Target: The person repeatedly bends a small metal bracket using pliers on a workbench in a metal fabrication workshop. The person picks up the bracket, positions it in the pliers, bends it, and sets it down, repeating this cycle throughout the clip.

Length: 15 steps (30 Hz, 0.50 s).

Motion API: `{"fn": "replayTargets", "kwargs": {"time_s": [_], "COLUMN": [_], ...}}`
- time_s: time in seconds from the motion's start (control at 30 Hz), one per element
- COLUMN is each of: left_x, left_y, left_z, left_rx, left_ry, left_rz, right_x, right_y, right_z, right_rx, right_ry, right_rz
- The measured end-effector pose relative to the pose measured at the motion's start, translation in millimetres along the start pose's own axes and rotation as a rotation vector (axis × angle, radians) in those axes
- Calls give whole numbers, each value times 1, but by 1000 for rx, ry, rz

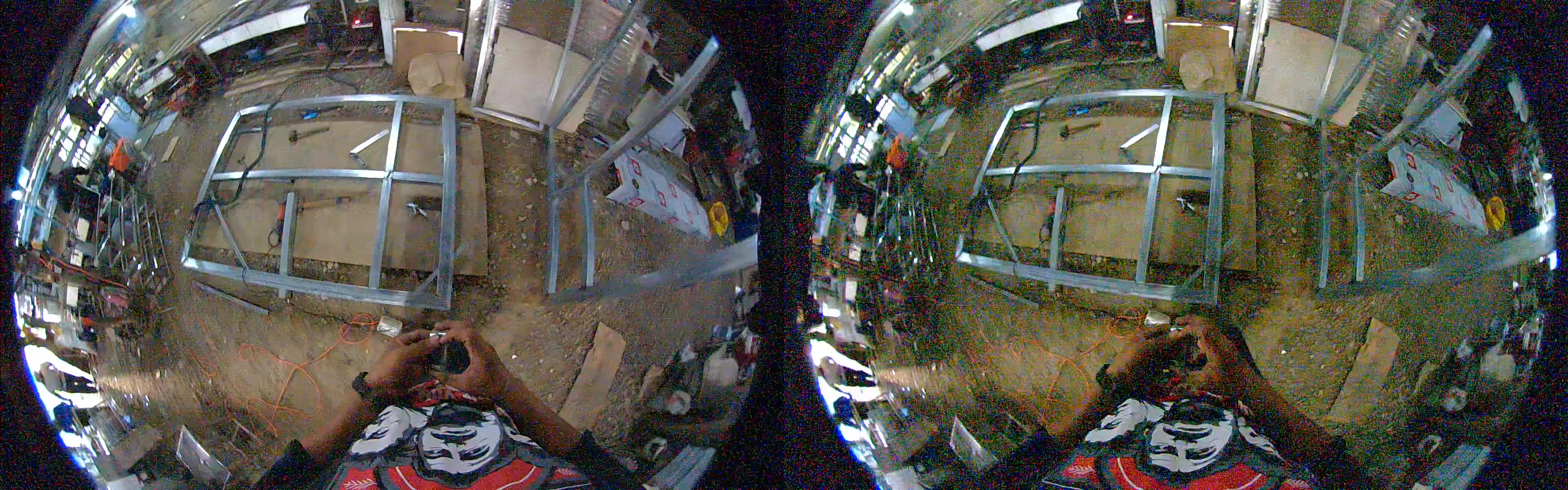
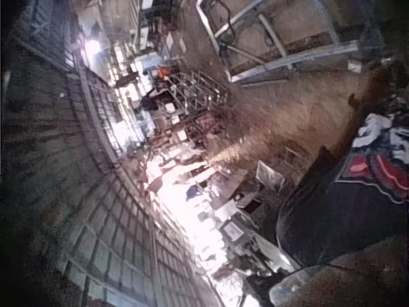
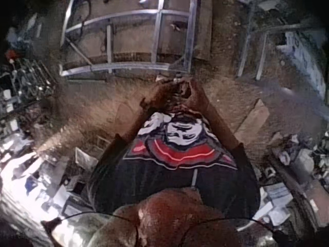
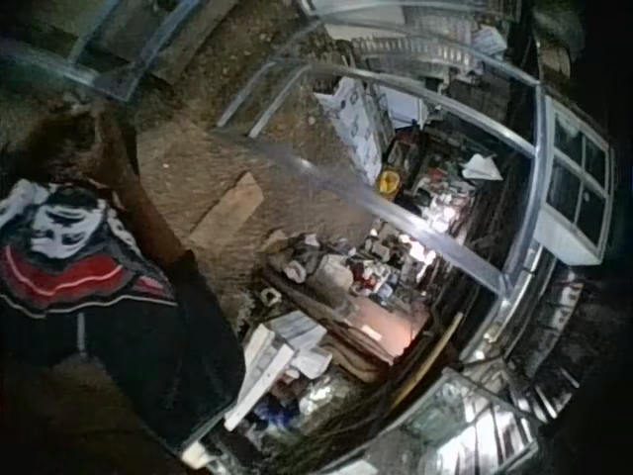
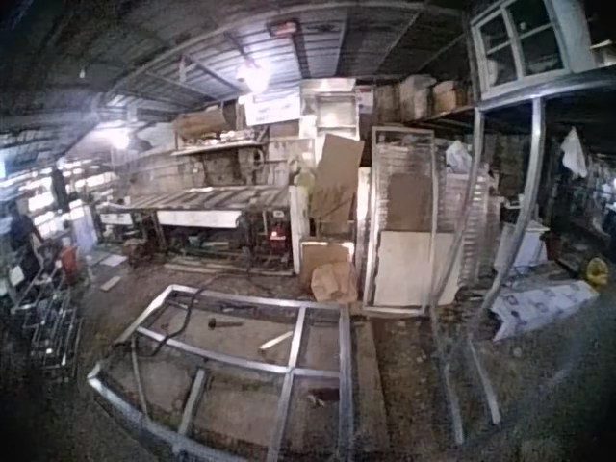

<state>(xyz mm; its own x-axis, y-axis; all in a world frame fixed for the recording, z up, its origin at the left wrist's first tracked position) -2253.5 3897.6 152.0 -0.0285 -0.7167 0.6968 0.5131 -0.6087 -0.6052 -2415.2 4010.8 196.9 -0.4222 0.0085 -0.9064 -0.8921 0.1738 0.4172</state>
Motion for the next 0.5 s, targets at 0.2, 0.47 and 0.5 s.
{"fn": "replayTargets", "kwargs": {"time_s": [0.2, 0.47, 0.5], "left_x": [-7, -10, 21], "left_y": [22, 14, -7], "left_z": [-42, -98, -94], "left_rx": [-21, 340, 371], "left_ry": [-198, 299, 327], "left_rz": [-771, 214, 186], "right_x": [22, 59, 71], "right_y": [27, 67, 64], "right_z": [-37, -83, -80], "right_rx": [-64, -280, -286], "right_ry": [76, 55, 50], "right_rz": [117, 121, -11]}}
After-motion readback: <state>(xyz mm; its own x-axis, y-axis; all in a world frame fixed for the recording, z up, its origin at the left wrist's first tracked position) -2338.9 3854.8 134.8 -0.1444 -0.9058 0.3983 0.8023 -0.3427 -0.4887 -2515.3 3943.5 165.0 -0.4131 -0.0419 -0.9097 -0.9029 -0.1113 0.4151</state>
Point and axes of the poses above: each hand's wrist, its own z-axis away from the middle knuckle, its own y-axis out of the back of the hand, x = y × z, the point moved 1 cm from there along -z, towards the middle knuckle, and after that the axes turned 4 degrees about z, right-handed, at the moved point
